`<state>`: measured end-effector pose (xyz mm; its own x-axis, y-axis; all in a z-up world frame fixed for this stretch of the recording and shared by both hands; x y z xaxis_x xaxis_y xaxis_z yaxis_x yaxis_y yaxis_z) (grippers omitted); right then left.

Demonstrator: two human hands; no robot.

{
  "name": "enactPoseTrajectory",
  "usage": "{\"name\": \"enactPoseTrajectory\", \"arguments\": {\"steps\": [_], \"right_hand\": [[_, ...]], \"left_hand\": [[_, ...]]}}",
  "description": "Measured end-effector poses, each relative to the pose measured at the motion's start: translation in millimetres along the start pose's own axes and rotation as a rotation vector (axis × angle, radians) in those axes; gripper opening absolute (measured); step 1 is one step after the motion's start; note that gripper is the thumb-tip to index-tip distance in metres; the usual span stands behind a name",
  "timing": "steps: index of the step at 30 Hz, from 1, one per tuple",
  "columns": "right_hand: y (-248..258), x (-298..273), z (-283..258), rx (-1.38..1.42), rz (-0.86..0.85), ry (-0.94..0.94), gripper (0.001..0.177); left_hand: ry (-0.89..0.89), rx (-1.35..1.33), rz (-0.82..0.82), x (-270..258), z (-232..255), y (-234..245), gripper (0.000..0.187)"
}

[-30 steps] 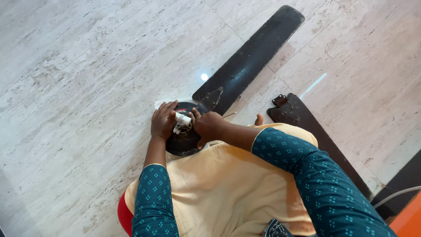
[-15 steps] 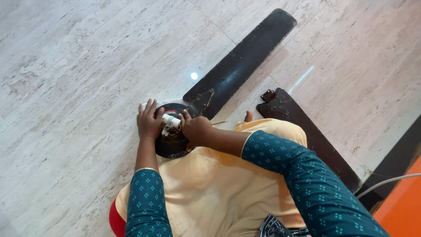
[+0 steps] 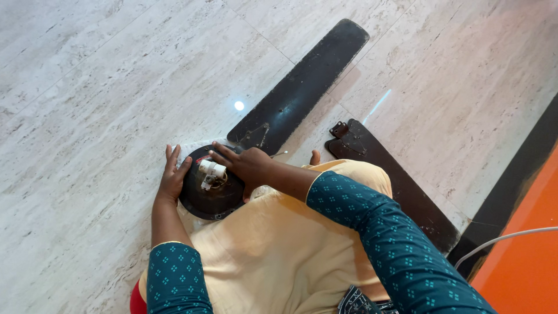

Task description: The person uses a screwdriver to remove screws from the central hub of a ceiling fan and detaches one fan blade. The blade is set aside on the floor, and the person continues to loosen additional screws on the hub.

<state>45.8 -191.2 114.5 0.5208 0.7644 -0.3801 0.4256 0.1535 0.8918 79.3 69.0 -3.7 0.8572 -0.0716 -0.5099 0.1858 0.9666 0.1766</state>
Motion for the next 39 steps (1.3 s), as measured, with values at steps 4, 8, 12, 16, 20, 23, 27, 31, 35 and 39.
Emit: {"name": "enactPoseTrajectory", "arguments": {"steps": [4, 8, 12, 16, 20, 23, 27, 31, 35, 39], "right_hand": [[1.8, 3.6, 5.5, 0.028, -0.024, 0.044, 0.168], [-0.8, 2.5, 8.1, 0.07, -0.008, 0.057, 0.166], [-1.5, 2.0, 7.4, 0.103, -0.008, 0.058, 0.165], [2.1, 0.4, 5.9, 0.112, -0.029, 0.055, 0.161], [2.1, 0.2, 3.7, 0.103, -0.021, 0.053, 0.162], [5.7, 0.4, 1.7, 0.073, -0.056, 0.05, 0.162], [9.0, -0.9, 0.0, 0.044, -0.068, 0.045, 0.16], [11.9, -1.4, -2.4, 0.021, -0.09, 0.03, 0.158], [10.7, -4.0, -3.5, 0.055, -0.053, 0.025, 0.158], [11.9, -5.3, -0.7, 0.089, -0.055, 0.015, 0.159]], "left_hand": [[0.042, -0.131, -0.057, 0.1, -4.1, 6.3, 0.087], [0.104, -0.185, 0.031, -0.1, -7.8, 8.4, 0.09], [0.157, -0.311, 0.024, 1.5, -16.0, 7.6, 0.094], [0.095, -0.34, 0.0, 5.7, -21.6, 9.0, 0.097], [0.118, -0.273, 0.015, 8.6, -25.7, 8.4, 0.1], [0.112, -0.274, 0.015, 6.0, -21.1, 7.6, 0.1], [0.132, -0.24, 0.031, 1.6, -15.8, 5.3, 0.103], [0.159, -0.238, 0.031, 0.9, -13.1, 4.6, 0.108], [0.153, -0.242, 0.036, 2.3, -18.0, 3.1, 0.107], [0.115, -0.304, 0.028, 10.0, -20.7, -0.7, 0.105]]}}
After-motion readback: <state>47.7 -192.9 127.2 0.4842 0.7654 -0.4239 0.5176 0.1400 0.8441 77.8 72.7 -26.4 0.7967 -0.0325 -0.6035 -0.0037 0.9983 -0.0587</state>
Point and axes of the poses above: each hand's wrist, its own x-axis towards the middle knuckle, its own y-axis out of the back of the hand, z = x × y, the point moved 1 cm from there along x, towards the middle knuckle, and after that the axes turned 11 degrees about y, right-handed, at the moved point
